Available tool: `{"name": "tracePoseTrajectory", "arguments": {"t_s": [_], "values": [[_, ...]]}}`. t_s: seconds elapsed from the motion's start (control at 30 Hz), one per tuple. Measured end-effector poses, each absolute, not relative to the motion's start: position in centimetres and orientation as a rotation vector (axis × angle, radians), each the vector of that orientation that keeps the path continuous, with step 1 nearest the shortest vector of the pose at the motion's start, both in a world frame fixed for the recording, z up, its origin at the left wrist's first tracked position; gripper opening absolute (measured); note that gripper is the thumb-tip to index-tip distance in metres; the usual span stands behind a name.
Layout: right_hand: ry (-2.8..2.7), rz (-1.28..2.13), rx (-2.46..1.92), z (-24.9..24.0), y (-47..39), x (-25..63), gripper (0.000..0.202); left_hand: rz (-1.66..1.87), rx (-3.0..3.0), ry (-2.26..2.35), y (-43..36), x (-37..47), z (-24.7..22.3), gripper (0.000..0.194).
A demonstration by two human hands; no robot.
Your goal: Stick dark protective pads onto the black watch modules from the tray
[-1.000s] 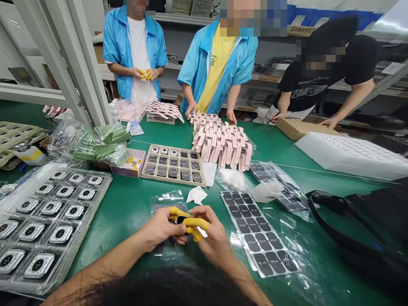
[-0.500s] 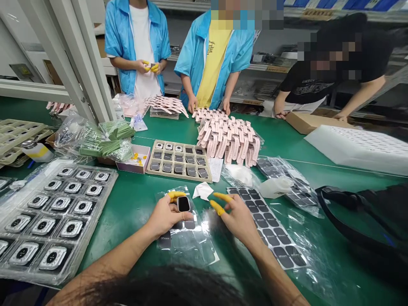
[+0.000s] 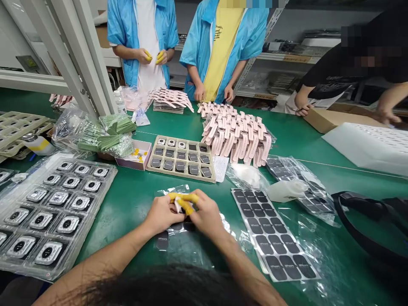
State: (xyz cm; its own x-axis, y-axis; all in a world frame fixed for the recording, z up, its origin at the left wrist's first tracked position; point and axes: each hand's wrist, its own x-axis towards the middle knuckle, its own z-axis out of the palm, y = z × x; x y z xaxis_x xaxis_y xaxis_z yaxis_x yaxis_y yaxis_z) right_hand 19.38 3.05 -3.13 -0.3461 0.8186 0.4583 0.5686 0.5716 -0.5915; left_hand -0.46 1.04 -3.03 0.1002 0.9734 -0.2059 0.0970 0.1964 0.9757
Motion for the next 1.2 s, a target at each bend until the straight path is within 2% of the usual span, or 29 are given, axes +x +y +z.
{"name": "tracePoseTrajectory", "arguments": {"t_s": [0.1,0.27,0.37,0.43,0.5,0.6,0.67,0.77,0.9,1.0,1.1,1.2], "values": [[-1.955,0.311,-1.275,-3.4,3.2,19.3,0.022,0.909,1.107,1.302,1.0,-0.4,-2.9,0.057],[-1.989,0.404,-1.233,-4.0,4.4,19.7,0.018,0.907,1.122,1.304,1.1,-0.4,-2.7,0.054],[-1.93,0.156,-1.522,-3.6,4.6,21.7,0.021,0.934,1.007,1.339,1.2,-0.4,-2.7,0.06],[-1.851,0.056,-1.56,-3.1,3.0,22.7,0.02,1.014,0.915,1.318,1.3,-0.4,-2.8,0.065],[-1.873,0.141,-1.385,-3.1,0.1,22.2,0.022,1.115,0.832,1.297,1.4,-0.2,-2.9,0.067],[-2.088,0.579,-1.012,-4.5,-4.4,19.2,0.044,1.228,0.731,1.3,1.5,0.0,-3.1,0.067],[-2.129,0.62,-0.936,-5.9,-6.0,17.3,0.055,1.264,0.687,1.321,1.6,-0.1,-2.9,0.065],[-2.14,0.61,-0.959,-7.5,-5.9,16.4,0.059,1.246,0.64,1.335,1.7,-0.8,-2.3,0.061],[-2.116,0.702,-1.073,-7.4,-4.2,16.7,0.051,1.138,0.665,1.245,2.0,-1.8,-1.2,0.06],[-2.078,0.746,-1.155,-6.6,-3.4,16.5,0.034,1.087,0.674,1.165,2.3,-2.0,-1.0,0.06],[-2.077,0.717,-1.14,-6.1,-2.9,16.1,0.017,1.058,0.664,1.138,2.7,-1.9,-1.4,0.061],[-2.085,0.628,-1.102,-6.2,-2.4,16.0,0.013,1.07,0.676,1.138,2.7,-1.8,-1.8,0.063]]}}
